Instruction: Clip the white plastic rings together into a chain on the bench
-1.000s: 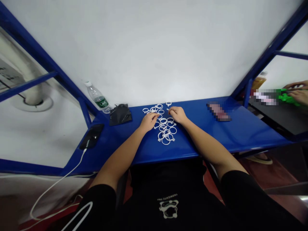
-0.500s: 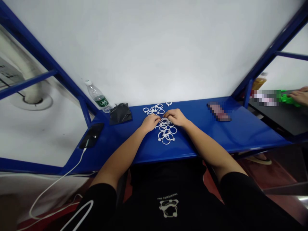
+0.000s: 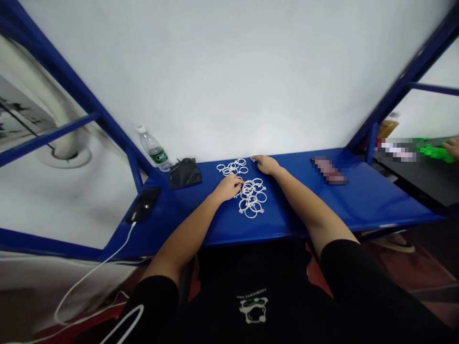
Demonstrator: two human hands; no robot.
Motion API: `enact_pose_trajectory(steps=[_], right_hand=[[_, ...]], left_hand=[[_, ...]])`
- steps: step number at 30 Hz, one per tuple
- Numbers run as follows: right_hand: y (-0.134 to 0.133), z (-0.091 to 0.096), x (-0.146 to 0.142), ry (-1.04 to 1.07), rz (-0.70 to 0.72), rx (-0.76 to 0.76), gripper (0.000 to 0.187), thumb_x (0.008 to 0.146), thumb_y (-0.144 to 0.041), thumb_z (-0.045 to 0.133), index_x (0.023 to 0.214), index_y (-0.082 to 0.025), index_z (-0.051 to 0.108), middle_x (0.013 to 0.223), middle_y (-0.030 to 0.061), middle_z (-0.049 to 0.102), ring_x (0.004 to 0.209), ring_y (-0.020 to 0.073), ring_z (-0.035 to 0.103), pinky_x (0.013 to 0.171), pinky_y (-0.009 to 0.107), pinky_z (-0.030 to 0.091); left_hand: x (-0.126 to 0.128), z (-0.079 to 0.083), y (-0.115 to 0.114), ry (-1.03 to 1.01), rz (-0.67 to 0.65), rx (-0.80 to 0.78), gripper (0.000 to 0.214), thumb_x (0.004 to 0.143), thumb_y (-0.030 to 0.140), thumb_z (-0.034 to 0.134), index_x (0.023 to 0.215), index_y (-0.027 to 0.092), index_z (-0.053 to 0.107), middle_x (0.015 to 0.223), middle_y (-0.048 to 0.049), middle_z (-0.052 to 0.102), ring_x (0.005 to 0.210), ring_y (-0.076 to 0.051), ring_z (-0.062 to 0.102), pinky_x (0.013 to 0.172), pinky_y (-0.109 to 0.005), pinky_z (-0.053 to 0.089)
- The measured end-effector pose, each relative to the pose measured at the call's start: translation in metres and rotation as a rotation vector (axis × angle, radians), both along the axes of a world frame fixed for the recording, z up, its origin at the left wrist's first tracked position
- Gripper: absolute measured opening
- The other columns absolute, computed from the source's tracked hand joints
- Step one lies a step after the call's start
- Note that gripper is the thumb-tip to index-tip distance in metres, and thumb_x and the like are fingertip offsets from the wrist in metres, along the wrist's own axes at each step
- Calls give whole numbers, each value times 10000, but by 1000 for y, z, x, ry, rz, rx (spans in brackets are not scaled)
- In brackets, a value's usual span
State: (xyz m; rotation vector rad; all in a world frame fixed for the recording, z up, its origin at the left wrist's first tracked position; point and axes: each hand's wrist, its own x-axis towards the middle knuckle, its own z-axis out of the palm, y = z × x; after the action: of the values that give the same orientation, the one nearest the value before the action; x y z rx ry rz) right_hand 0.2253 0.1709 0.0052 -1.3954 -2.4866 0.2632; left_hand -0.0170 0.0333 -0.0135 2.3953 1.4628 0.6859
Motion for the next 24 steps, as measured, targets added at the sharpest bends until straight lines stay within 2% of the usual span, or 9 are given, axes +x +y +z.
enact_pose_trajectory(steps=[3, 7, 11, 14, 18, 22, 24], right_hand=[[-8, 0, -1, -68, -1, 22, 540, 980, -163, 501, 1494, -247, 645, 1543, 77, 632, 1363, 281, 637, 1163, 391, 495], [-24, 2, 3, -121, 2, 57, 403, 1047, -286, 500, 1381, -273, 724, 1404, 104, 704, 1207, 297, 707, 1036, 384, 548], [-37, -2, 13, -108, -43, 94, 371, 1063, -305, 486, 1326, -257, 743, 1328, 122, 716, 1115, 297, 728, 945, 375, 563], [-44, -7, 25, 64, -75, 178, 396, 1081, -312, 444, 1382, -221, 685, 1328, 132, 711, 1147, 286, 710, 953, 361, 556], [-48, -11, 33, 299, -78, 298, 365, 1086, -363, 433, 1305, -202, 676, 1261, 142, 735, 1092, 273, 706, 955, 366, 549], [-45, -15, 30, 528, -99, 209, 331, 1072, -432, 455, 1257, -219, 629, 985, 71, 780, 814, 223, 710, 793, 327, 556], [-41, -17, 28, 627, -113, 179, 342, 1060, -430, 460, 1282, -220, 613, 910, 42, 781, 736, 207, 695, 747, 316, 549]], left_hand=[[1, 1, -1, 5, -12, -15, 286, 1021, 191, 568, 1147, 229, 821, 1109, -78, 726, 1042, -218, 688, 1002, -354, 550], [2, 2, -2, 24, 16, -14, 298, 1056, 207, 515, 1139, 226, 801, 1114, -85, 724, 1085, -236, 678, 1015, -378, 544], [4, 4, -4, 36, 40, -9, 292, 1057, 183, 485, 1125, 222, 767, 1133, -83, 716, 1098, -238, 676, 1007, -378, 542], [5, 6, -6, 24, 49, -23, 276, 1060, 174, 469, 1109, 217, 738, 1128, -78, 721, 1090, -233, 682, 994, -369, 543], [6, 5, -5, -9, 54, -45, 260, 1055, 165, 471, 1122, 226, 715, 1166, -66, 734, 1117, -228, 687, 1001, -362, 544], [7, 4, -5, -32, 86, -39, 281, 1062, 180, 459, 1147, 221, 724, 1194, -74, 736, 1144, -241, 692, 1037, -392, 545], [8, 3, -6, -71, 122, -17, 303, 1059, 171, 453, 1172, 215, 731, 1221, -83, 728, 1167, -245, 690, 1065, -405, 538]])
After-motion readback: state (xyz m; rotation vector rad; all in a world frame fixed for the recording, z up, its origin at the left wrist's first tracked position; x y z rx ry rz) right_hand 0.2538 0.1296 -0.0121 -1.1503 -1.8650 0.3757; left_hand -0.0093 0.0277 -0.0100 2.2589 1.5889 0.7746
